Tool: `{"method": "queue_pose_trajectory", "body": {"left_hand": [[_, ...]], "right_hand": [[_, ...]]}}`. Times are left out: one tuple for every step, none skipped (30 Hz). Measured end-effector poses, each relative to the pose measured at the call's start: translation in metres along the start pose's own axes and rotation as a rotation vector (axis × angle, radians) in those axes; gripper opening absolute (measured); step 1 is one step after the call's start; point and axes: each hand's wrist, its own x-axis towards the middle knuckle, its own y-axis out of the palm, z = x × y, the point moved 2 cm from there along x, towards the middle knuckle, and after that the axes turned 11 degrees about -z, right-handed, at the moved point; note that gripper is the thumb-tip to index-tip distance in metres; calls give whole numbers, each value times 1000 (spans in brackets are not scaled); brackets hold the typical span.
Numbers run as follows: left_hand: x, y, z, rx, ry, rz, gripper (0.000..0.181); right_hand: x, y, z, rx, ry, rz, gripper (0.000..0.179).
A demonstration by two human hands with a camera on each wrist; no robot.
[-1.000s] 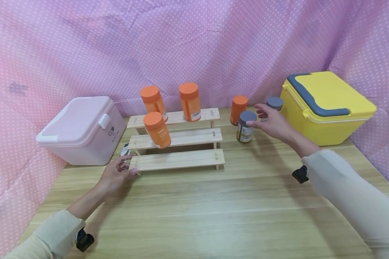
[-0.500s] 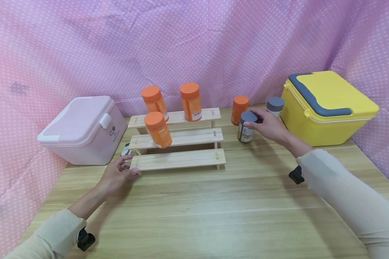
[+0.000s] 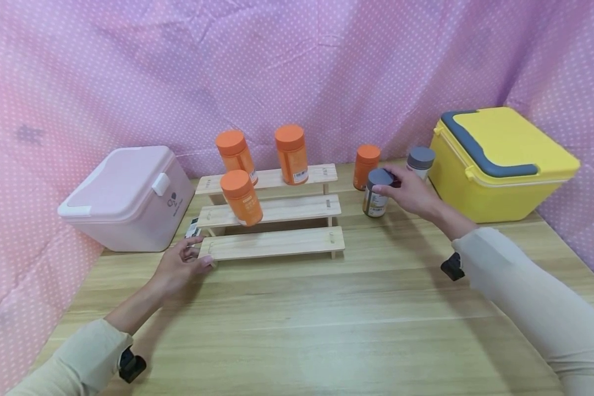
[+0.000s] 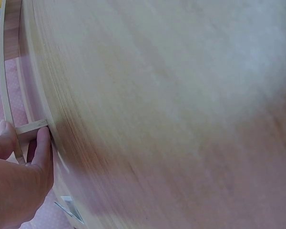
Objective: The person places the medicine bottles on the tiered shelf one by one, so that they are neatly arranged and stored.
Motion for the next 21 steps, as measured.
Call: {"method": "queue_pose_trajectory", "body": {"left_hand": [[0,0,0,1,0,1,65],[0,0,1,1,0,0,65],[0,0,1,1,3,1,65],[0,0,1,-1,6,1,64],[0,0,1,-5,9,1,64],[1,1,1,-10,12,2,64],[1,1,2,-14,14,5,63],[1,1,2,-19,15,7,63],[1,1,2,-19,16,9,63],[1,1,2,-18,16,9,62],[1,1,2,-14,16,8,62],[0,1,2,-12,14,9,63],[0,2,2,-12,13,8,63],[0,2,2,-10,12,7,63],[0,1,2,-11,12,6,63],[-1,1,1,-16,11,7,63],[-1,1,1,-19,10,7,63],[-1,1,1,-24,9,7,63],[-1,1,1,-28,10,7,63],[-2,1,0,-28,10,6,63],[-2,0,0,-31,9,7,63]], "right_hand": [[0,0,0,-1,-1,1,52],[0,0,0,-1,-2,0,51],[-1,0,0,2,-4,0,51],[-1,0,0,0,-6,-2,51],[-1,0,-1,2,-6,-4,51],[-1,0,-1,4,-5,-6,52],[-1,0,-2,3,-6,-9,52],[-1,0,-2,-3,-7,-16,52],[-2,0,-3,-5,-11,-21,52],[-2,-1,-3,-9,-14,-26,52],[-3,-1,-3,-12,-20,-31,52],[-4,-2,-3,-15,-26,-36,52],[-5,-4,-3,-17,-34,-42,52],[-7,-5,-2,-17,-38,-49,52],[-9,-8,-1,-12,-43,-56,52],[-11,-10,0,-10,-45,-63,52],[-13,-13,2,-8,-48,-70,52],[-15,-16,4,1,-50,-74,52],[-18,-20,6,8,-48,-77,52],[-20,-23,9,14,-48,-79,51],[-23,-25,11,18,-52,-81,51]]}}
